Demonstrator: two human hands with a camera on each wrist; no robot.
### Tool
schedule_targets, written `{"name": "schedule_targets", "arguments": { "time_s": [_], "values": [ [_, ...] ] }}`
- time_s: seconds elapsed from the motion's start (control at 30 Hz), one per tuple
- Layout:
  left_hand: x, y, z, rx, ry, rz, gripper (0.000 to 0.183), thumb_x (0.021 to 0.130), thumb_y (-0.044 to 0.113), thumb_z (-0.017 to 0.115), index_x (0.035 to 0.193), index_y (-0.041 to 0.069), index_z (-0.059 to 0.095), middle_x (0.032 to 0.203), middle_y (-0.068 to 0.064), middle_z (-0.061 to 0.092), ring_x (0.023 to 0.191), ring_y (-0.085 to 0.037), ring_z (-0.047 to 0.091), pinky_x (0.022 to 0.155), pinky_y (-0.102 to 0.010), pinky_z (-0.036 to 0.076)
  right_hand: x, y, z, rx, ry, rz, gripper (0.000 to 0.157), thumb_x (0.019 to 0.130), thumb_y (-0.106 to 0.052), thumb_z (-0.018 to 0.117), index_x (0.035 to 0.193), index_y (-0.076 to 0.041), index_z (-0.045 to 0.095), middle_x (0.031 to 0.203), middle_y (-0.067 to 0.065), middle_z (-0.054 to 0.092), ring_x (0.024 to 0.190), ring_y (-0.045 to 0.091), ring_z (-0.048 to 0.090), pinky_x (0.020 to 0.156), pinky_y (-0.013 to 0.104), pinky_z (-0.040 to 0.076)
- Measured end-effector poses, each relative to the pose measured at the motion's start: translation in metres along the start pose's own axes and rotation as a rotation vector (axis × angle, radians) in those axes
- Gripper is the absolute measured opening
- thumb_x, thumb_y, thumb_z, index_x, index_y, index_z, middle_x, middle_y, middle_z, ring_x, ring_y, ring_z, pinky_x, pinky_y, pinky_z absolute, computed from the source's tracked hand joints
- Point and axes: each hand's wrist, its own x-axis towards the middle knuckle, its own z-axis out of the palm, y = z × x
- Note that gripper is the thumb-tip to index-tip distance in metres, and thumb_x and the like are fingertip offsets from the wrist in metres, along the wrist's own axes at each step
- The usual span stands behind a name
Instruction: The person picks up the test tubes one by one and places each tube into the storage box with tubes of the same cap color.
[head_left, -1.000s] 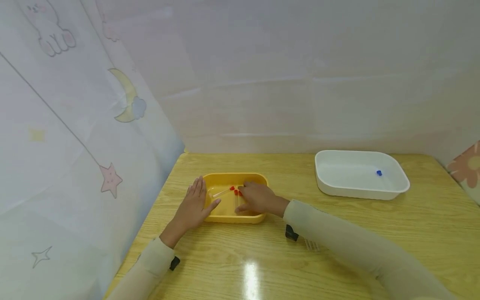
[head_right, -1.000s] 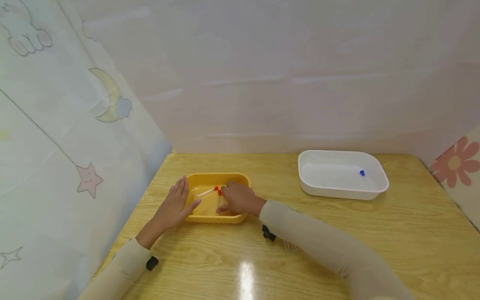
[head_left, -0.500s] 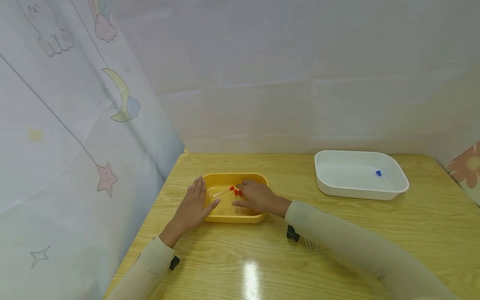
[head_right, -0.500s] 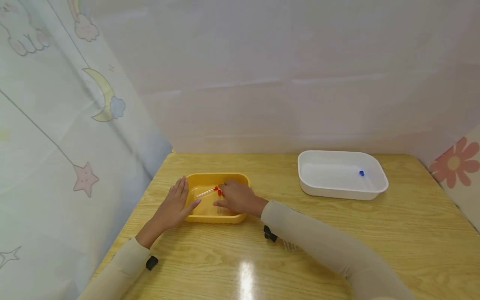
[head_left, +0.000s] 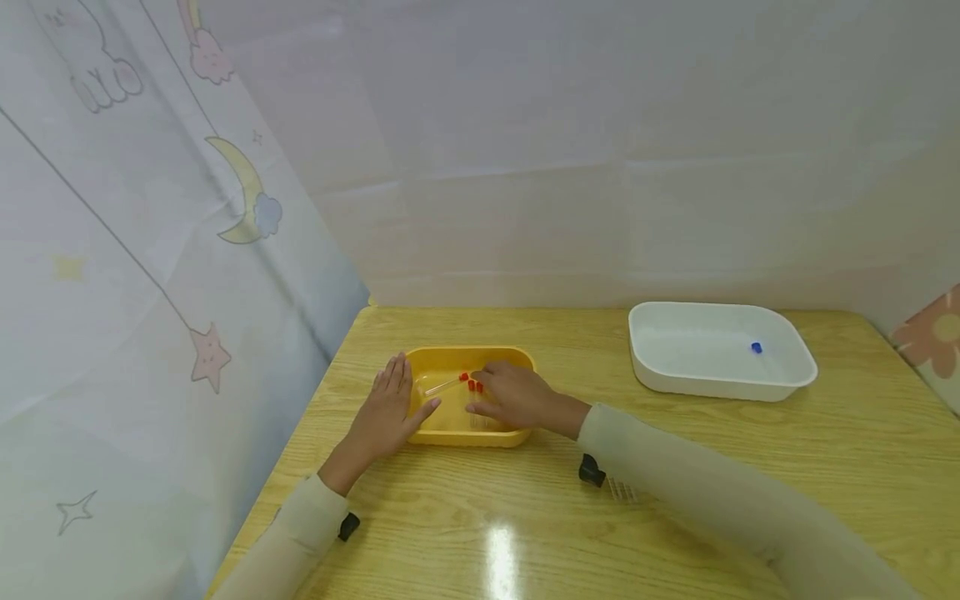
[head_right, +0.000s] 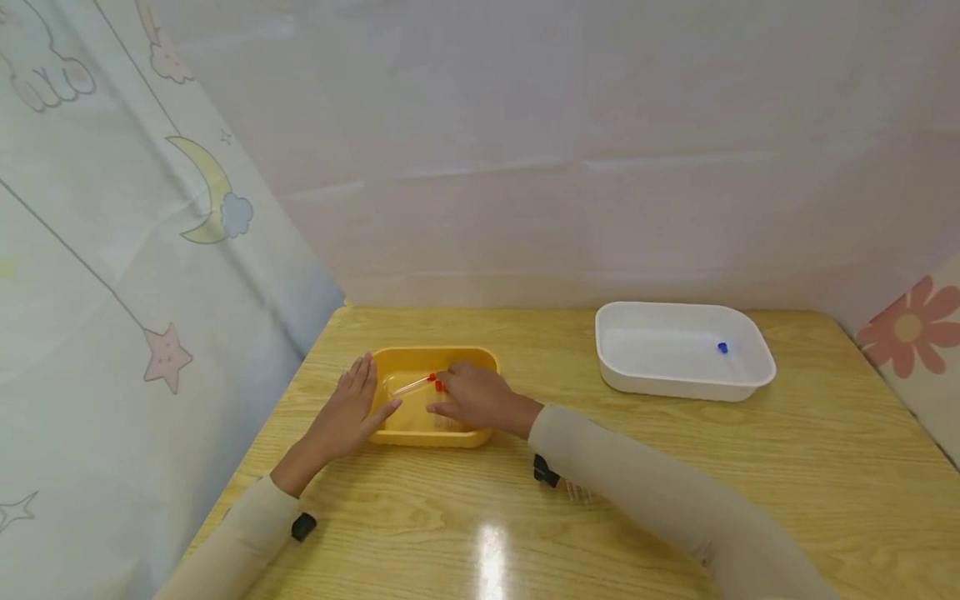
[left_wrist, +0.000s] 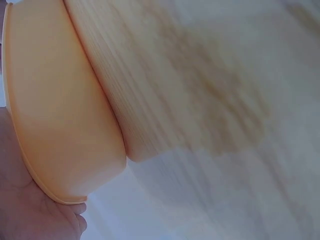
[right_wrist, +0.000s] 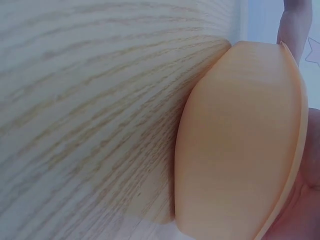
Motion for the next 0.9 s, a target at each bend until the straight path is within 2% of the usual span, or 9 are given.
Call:
{"name": "schedule_targets", "arguments": {
  "time_s": [0.33, 0.63, 0.9],
  "values": [
    [-0.001, 0.001, -0.001, -0.008, 0.020, 0.014, 0.092, 0.093, 0.066, 0.025, 0.148, -0.006, 0.011, 0.156, -0.016, -0.004, 0.143, -0.032, 0.002, 0.113, -0.049, 0.009, -0.006, 0.004, 0.001, -0.016, 0.015, -0.021, 0.065, 0.091, -0.056, 0.051, 0.134, -0.008, 0.052, 0.130, 0.009, 0.054, 0.116, 0.024, 0.052, 0.090, 0.040, 0.048],
    [-0.001, 0.001, -0.002, -0.007, 0.021, 0.010, 0.091, 0.094, 0.064, 0.029, 0.148, -0.007, 0.011, 0.156, -0.018, -0.002, 0.143, -0.032, 0.002, 0.113, -0.049, 0.009, -0.014, 0.001, -0.008, -0.050, 0.053, -0.051, 0.064, 0.091, -0.057, 0.050, 0.133, -0.009, 0.053, 0.128, 0.009, 0.055, 0.113, 0.025, 0.055, 0.091, 0.041, 0.047],
    [0.000, -0.001, 0.001, -0.011, -0.002, 0.001, 0.093, 0.093, 0.068, 0.023, 0.148, -0.005, 0.008, 0.156, -0.014, -0.008, 0.143, -0.031, 0.000, 0.114, -0.047, 0.006, -0.021, 0.000, -0.016, -0.056, 0.111, -0.073, 0.063, 0.091, -0.056, 0.051, 0.133, -0.009, 0.054, 0.126, 0.009, 0.056, 0.110, 0.024, 0.057, 0.090, 0.041, 0.048]
  ]
}}
